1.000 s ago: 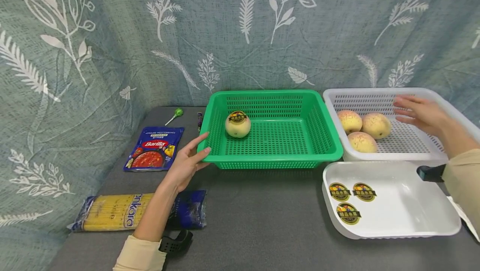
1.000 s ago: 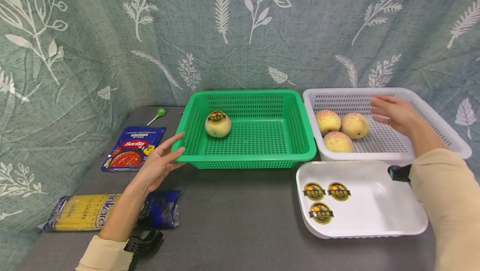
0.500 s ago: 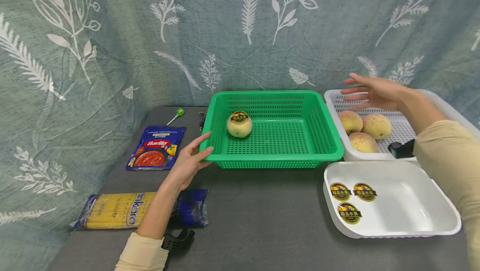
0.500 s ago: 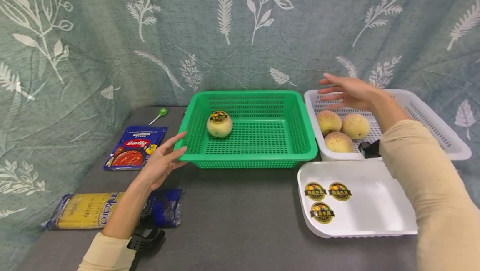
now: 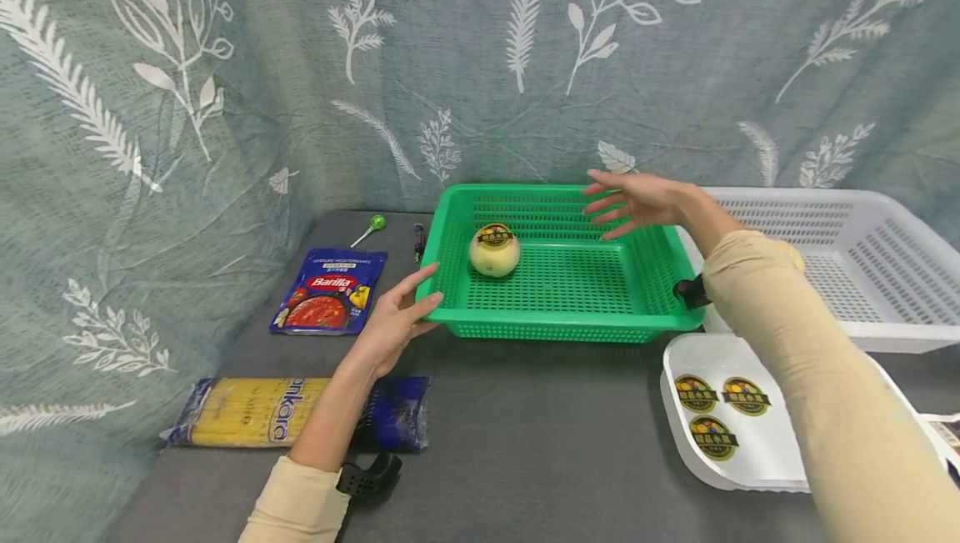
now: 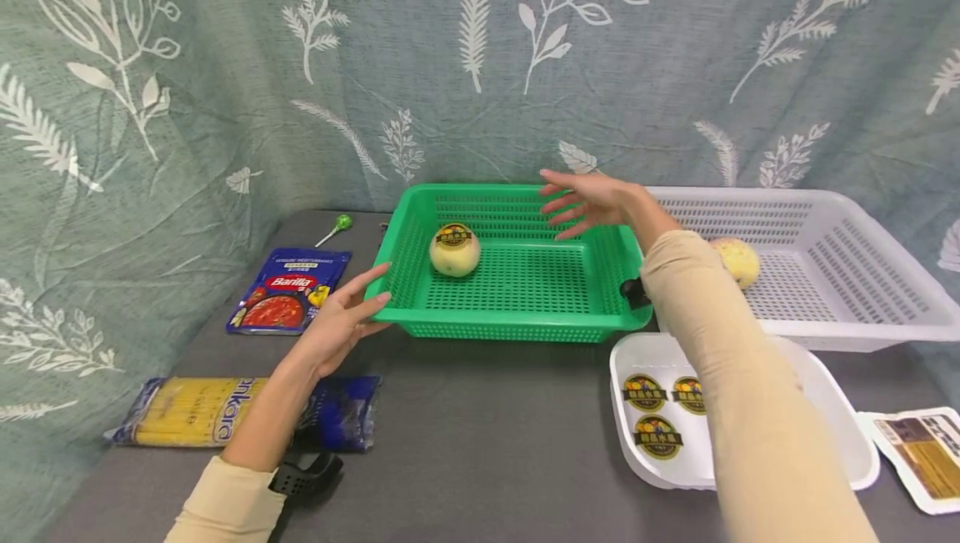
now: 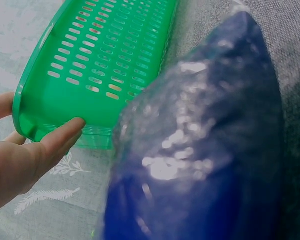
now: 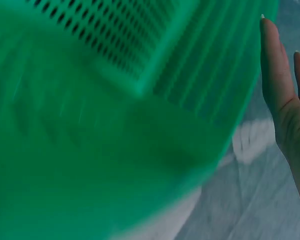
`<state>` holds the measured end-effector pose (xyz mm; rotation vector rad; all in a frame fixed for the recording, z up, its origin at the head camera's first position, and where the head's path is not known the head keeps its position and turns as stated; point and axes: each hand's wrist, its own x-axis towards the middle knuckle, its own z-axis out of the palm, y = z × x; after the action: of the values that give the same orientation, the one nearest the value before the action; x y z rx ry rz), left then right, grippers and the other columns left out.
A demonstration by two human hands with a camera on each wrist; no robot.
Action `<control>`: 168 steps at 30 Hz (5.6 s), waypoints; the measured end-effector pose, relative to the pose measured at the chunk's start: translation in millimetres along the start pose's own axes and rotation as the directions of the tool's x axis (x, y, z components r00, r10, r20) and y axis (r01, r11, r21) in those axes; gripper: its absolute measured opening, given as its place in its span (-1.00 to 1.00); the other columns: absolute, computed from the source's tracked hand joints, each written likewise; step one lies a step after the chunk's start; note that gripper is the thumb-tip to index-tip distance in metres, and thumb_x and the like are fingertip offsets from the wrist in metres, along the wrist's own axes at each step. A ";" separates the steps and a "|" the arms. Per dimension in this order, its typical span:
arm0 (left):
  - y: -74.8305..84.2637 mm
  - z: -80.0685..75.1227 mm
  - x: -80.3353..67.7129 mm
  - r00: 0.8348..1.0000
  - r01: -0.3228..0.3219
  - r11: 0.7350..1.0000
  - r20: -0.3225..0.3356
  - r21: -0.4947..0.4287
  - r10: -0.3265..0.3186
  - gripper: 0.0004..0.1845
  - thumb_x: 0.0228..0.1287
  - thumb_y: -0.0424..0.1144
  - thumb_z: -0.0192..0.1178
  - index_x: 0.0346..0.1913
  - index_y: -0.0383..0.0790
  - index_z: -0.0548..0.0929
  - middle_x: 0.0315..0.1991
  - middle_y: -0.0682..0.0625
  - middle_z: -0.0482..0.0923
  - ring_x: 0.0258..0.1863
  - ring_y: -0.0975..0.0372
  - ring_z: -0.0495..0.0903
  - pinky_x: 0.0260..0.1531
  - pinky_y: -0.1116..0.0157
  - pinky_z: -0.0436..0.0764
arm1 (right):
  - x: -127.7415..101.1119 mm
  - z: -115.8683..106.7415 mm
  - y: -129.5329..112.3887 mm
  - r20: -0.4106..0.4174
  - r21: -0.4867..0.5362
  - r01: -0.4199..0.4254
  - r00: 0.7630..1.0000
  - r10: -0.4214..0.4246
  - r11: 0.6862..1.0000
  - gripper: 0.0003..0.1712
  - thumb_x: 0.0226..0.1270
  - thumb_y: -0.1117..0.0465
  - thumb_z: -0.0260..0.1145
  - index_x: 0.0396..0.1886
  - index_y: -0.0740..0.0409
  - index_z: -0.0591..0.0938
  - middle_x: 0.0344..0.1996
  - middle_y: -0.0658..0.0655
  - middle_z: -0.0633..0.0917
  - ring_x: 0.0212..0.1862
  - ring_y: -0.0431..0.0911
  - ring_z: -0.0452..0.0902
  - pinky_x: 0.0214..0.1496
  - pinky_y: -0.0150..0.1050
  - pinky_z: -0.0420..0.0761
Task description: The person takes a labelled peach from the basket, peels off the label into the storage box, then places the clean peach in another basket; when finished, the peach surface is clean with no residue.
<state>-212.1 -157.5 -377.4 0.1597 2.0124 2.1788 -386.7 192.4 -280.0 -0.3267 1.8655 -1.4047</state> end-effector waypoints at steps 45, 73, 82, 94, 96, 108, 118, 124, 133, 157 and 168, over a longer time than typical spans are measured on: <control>0.4 1.8 1.2 1.000 0.011 1.000 -0.026 -0.013 -0.011 -0.42 0.48 -0.41 -0.07 0.50 -0.21 0.08 0.49 -0.10 -0.09 0.31 -0.13 0.20 0.19 0.01 0.37 | 113.5 100.0 0.8 -0.038 -0.215 -0.136 0.991 0.131 0.967 -0.10 0.38 0.11 0.25 0.52 0.16 -0.05 0.40 0.28 0.14 0.32 0.19 0.22 0.06 -0.02 0.55; 0.3 2.7 2.6 0.999 0.021 1.000 -0.024 -0.017 -0.021 -0.41 0.49 -0.39 -0.06 0.50 -0.20 0.08 0.49 -0.09 -0.08 0.30 -0.11 0.23 0.21 -0.01 0.33 | -25.1 85.8 -25.7 0.090 -0.172 0.038 0.996 -0.023 0.984 -0.26 0.40 0.19 0.23 0.45 0.19 0.11 0.24 0.31 0.30 0.19 0.15 0.36 0.03 0.05 0.55; -2.0 1.2 0.7 1.000 -0.016 0.999 -0.017 0.028 0.017 -0.34 0.42 -0.19 0.11 0.49 -0.15 0.12 0.50 -0.15 -0.20 0.32 -0.06 0.22 0.18 -0.02 0.36 | -84.9 132.6 16.8 0.058 -0.136 0.082 0.996 -0.075 0.987 -0.20 0.18 0.18 0.44 0.35 0.23 0.26 0.17 0.32 0.35 -0.08 0.09 0.56 -0.09 0.03 0.62; -1.3 2.3 2.6 1.000 0.018 1.000 -0.017 -0.002 -0.018 -0.41 0.50 -0.37 -0.07 0.50 -0.21 0.05 0.51 -0.05 -0.24 0.37 -0.03 0.13 0.24 -0.04 0.27 | -92.9 174.8 82.8 0.084 -0.068 -0.011 0.996 0.017 0.998 -0.25 0.16 0.20 0.46 0.27 0.31 0.32 0.05 0.23 0.48 -0.11 0.04 0.57 -0.24 -0.03 0.66; -1.4 2.4 2.6 1.000 0.015 1.000 -0.014 0.002 -0.015 -0.40 0.50 -0.37 -0.07 0.51 -0.21 0.05 0.51 -0.06 -0.26 0.37 -0.03 0.11 0.24 -0.04 0.28 | -91.6 178.3 93.1 0.077 -0.052 -0.034 0.996 0.038 0.998 -0.27 0.16 0.22 0.46 0.26 0.33 0.33 0.02 0.24 0.48 -0.15 0.04 0.58 -0.27 -0.02 0.66; 3.6 -0.1 2.4 1.000 0.012 0.998 0.009 0.056 -0.013 -0.39 0.48 -0.33 -0.02 0.51 -0.19 0.05 0.51 -0.10 -0.20 0.36 -0.06 0.15 0.20 -0.04 0.33 | -88.6 180.1 112.8 0.031 -0.045 -0.086 0.996 0.088 0.995 -0.24 0.14 0.21 0.46 0.28 0.33 0.33 -0.01 0.26 0.47 -0.22 0.03 0.60 -0.31 -0.02 0.67; 47.6 -0.5 -25.5 0.982 -0.086 0.937 -0.131 0.338 0.137 -0.28 0.39 -0.17 0.16 0.51 -0.03 0.08 0.46 -0.12 0.02 0.39 0.01 0.13 0.25 -0.04 0.26 | -89.8 182.4 116.5 -0.010 -0.024 -0.082 0.997 0.082 0.996 -0.24 0.14 0.19 0.47 0.27 0.33 0.34 -0.01 0.27 0.49 -0.21 0.04 0.61 -0.31 -0.02 0.67; 52.7 35.0 -39.5 0.981 -0.180 0.938 0.127 0.295 0.148 -0.28 0.30 -0.31 0.24 0.47 -0.06 0.20 0.43 -0.02 0.13 0.34 0.05 0.22 0.16 0.09 0.41 | -91.0 183.3 116.8 -0.022 -0.005 -0.076 0.997 0.076 0.997 -0.23 0.17 0.19 0.45 0.30 0.36 0.31 0.03 0.30 0.47 -0.17 0.05 0.60 -0.30 0.00 0.67; 9.0 83.6 -35.4 0.866 -0.035 0.916 0.470 0.400 -0.172 -0.23 0.13 -0.33 0.39 0.41 -0.12 0.31 0.39 -0.07 0.19 0.33 -0.08 0.21 0.13 0.05 0.44 | -89.3 182.5 118.9 -0.061 -0.001 -0.099 0.993 0.099 0.995 -0.16 0.17 0.13 0.46 0.32 0.36 0.28 0.06 0.32 0.45 -0.14 0.07 0.59 -0.28 0.00 0.66; -21.9 106.4 -31.3 0.861 -0.056 0.905 0.480 0.422 -0.170 -0.21 -0.03 -0.34 0.48 0.34 -0.22 0.41 0.18 0.01 0.47 0.10 0.11 0.45 0.02 0.25 0.49 | -109.7 159.4 116.9 -0.237 0.033 0.041 0.971 -0.032 0.999 -0.41 0.33 0.08 0.31 0.17 0.43 0.47 -0.05 0.22 0.61 -0.07 0.03 0.57 -0.05 -0.12 0.61; -24.6 108.2 -29.6 0.860 -0.017 0.908 0.469 0.419 -0.200 -0.21 -0.02 -0.36 0.48 0.35 -0.20 0.41 0.23 -0.01 0.42 0.14 0.07 0.44 -0.05 0.28 0.52 | -107.0 162.2 122.1 -0.007 0.187 0.027 1.000 -0.026 0.982 -0.60 0.33 0.29 0.28 0.07 0.48 0.56 -0.20 0.17 0.69 -0.23 -0.10 0.63 -0.13 -0.22 0.64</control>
<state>-160.9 -55.8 -391.8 0.6046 2.0611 1.4176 -172.4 186.8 -362.2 -0.2551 1.7214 -1.5866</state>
